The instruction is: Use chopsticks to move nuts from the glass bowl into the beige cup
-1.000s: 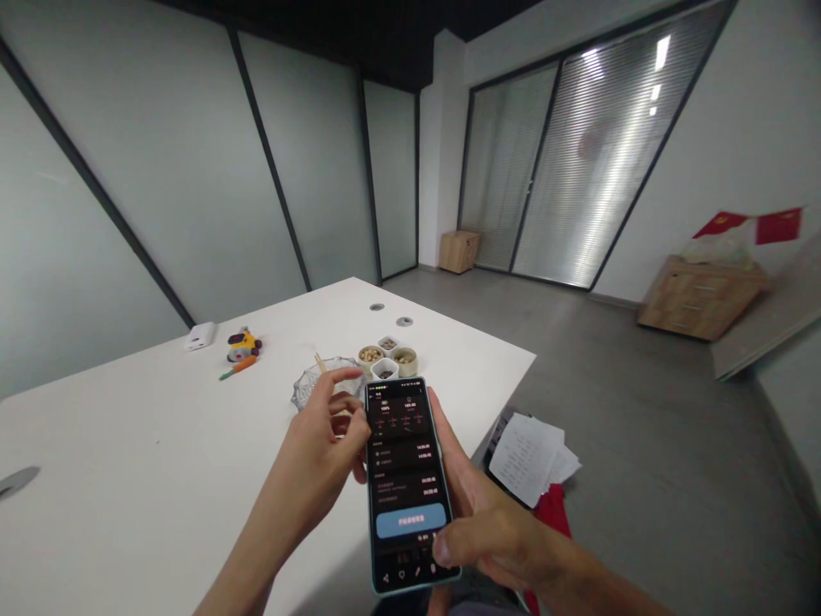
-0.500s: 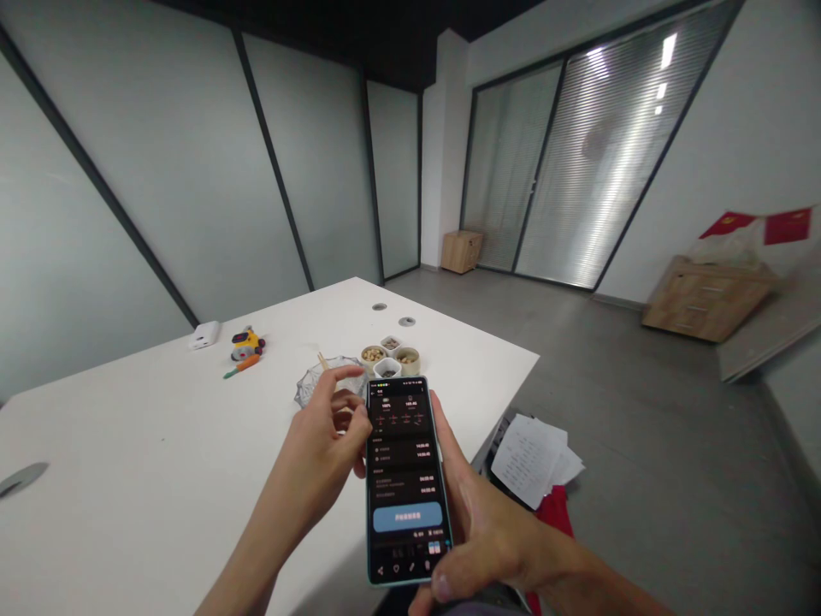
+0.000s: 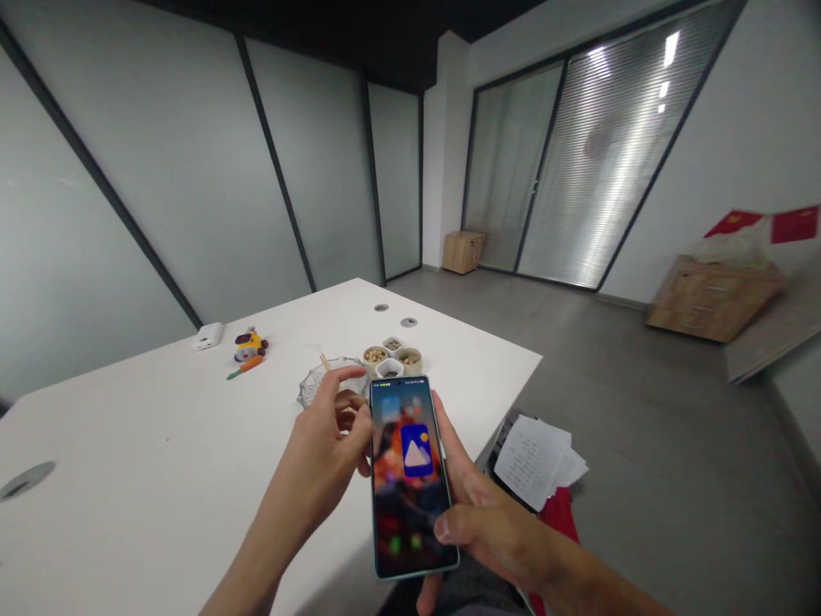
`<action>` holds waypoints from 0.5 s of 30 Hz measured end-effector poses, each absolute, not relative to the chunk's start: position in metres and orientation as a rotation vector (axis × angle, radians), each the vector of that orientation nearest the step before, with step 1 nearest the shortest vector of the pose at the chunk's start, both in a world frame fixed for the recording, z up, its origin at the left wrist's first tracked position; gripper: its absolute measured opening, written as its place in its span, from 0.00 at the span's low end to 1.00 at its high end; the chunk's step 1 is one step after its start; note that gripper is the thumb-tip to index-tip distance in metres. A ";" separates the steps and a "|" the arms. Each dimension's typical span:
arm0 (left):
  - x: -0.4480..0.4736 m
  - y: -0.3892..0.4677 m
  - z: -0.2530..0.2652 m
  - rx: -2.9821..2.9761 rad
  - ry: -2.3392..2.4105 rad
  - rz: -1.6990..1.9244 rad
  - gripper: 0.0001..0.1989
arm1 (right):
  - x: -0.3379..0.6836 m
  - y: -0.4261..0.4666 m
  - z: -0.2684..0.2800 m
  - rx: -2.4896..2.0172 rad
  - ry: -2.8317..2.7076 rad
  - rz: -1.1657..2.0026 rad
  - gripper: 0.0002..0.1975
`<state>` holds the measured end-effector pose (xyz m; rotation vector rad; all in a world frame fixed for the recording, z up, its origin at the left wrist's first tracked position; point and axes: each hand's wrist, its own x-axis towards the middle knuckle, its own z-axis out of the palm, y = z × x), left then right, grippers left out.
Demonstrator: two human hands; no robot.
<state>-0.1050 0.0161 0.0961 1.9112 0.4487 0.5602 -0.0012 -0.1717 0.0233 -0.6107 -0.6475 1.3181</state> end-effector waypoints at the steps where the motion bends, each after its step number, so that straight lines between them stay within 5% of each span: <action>1: -0.105 0.016 0.096 1.912 0.450 0.562 0.24 | -0.001 -0.172 0.023 -0.608 -0.645 1.317 0.78; 15: -0.106 0.015 0.098 1.922 0.451 0.564 0.24 | -0.002 -0.171 0.021 -0.604 -0.702 1.288 0.89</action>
